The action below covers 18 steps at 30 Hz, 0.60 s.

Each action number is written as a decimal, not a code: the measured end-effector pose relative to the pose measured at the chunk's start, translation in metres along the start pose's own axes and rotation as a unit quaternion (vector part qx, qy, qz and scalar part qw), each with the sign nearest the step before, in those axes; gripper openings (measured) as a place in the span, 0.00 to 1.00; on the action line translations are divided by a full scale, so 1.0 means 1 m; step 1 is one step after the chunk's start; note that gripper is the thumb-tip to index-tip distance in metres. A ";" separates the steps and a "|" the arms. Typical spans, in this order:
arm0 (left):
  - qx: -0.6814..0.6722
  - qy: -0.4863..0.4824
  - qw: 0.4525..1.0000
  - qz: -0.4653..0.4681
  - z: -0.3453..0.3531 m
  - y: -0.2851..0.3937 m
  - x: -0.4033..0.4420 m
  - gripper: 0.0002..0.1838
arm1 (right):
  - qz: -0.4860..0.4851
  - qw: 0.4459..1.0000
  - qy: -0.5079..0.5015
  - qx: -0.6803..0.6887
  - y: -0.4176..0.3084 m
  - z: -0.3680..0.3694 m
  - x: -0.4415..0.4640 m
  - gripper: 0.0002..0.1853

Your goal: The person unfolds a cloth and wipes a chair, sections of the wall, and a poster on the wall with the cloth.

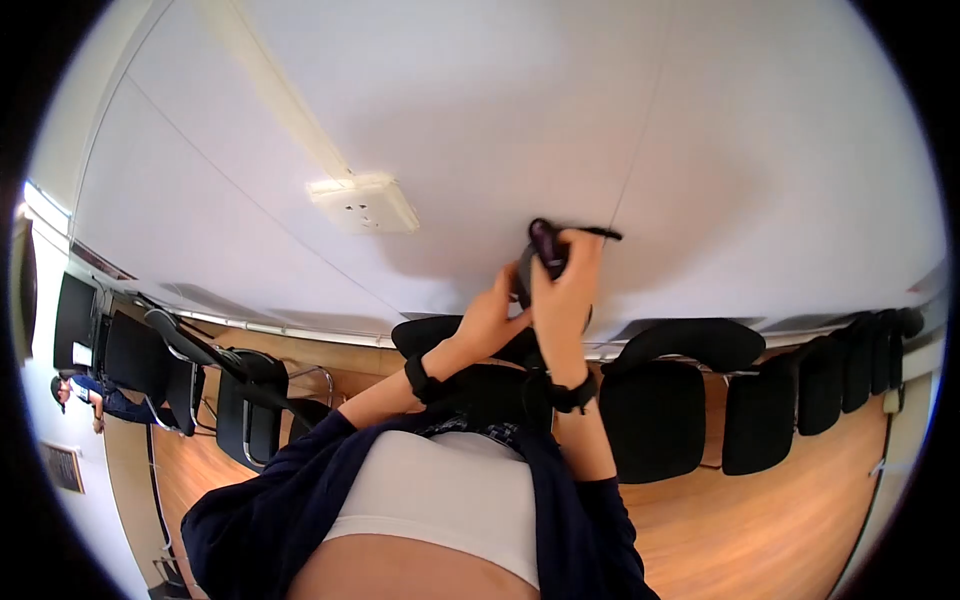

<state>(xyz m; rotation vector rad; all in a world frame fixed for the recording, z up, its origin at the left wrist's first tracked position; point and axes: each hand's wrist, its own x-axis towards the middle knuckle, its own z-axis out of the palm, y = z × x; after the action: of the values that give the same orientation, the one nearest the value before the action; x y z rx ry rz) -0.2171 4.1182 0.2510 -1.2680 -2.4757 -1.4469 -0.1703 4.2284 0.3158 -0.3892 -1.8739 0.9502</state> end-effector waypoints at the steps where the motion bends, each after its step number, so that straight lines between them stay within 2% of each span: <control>1: -0.001 -0.010 0.999 -0.035 -0.007 -0.012 -0.006 0.24 | 0.008 1.000 -0.030 0.002 -0.003 0.010 -0.009 0.17; 4: 0.011 -0.004 0.992 -0.126 -0.038 -0.037 -0.027 0.20 | 0.005 0.994 -0.104 -0.009 -0.017 0.043 -0.029 0.18; 8: 0.003 0.202 0.966 -0.163 -0.085 -0.067 -0.049 0.15 | -0.063 0.988 -0.140 -0.030 -0.035 0.083 -0.048 0.20; 10: 0.021 0.244 0.950 -0.191 -0.112 -0.078 -0.054 0.14 | -0.088 0.973 -0.212 -0.017 -0.041 0.106 -0.062 0.22; 14: 0.016 0.360 0.920 -0.158 -0.146 -0.109 -0.068 0.15 | -0.110 0.963 -0.244 0.004 -0.057 0.146 -0.083 0.18; 17: -0.014 0.400 0.898 -0.183 -0.172 -0.122 -0.076 0.15 | -0.134 0.949 -0.284 0.000 -0.056 0.157 -0.094 0.18; 18: -0.015 0.398 0.903 -0.161 -0.175 -0.122 -0.077 0.14 | -0.145 0.943 -0.298 -0.005 -0.053 0.158 -0.096 0.18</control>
<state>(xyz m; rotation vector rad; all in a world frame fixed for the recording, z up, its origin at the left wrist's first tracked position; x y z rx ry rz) -0.3081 3.9116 0.2335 -0.1486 -2.1109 -1.6186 -0.2533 4.0644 0.2601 0.2005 -2.3956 0.9149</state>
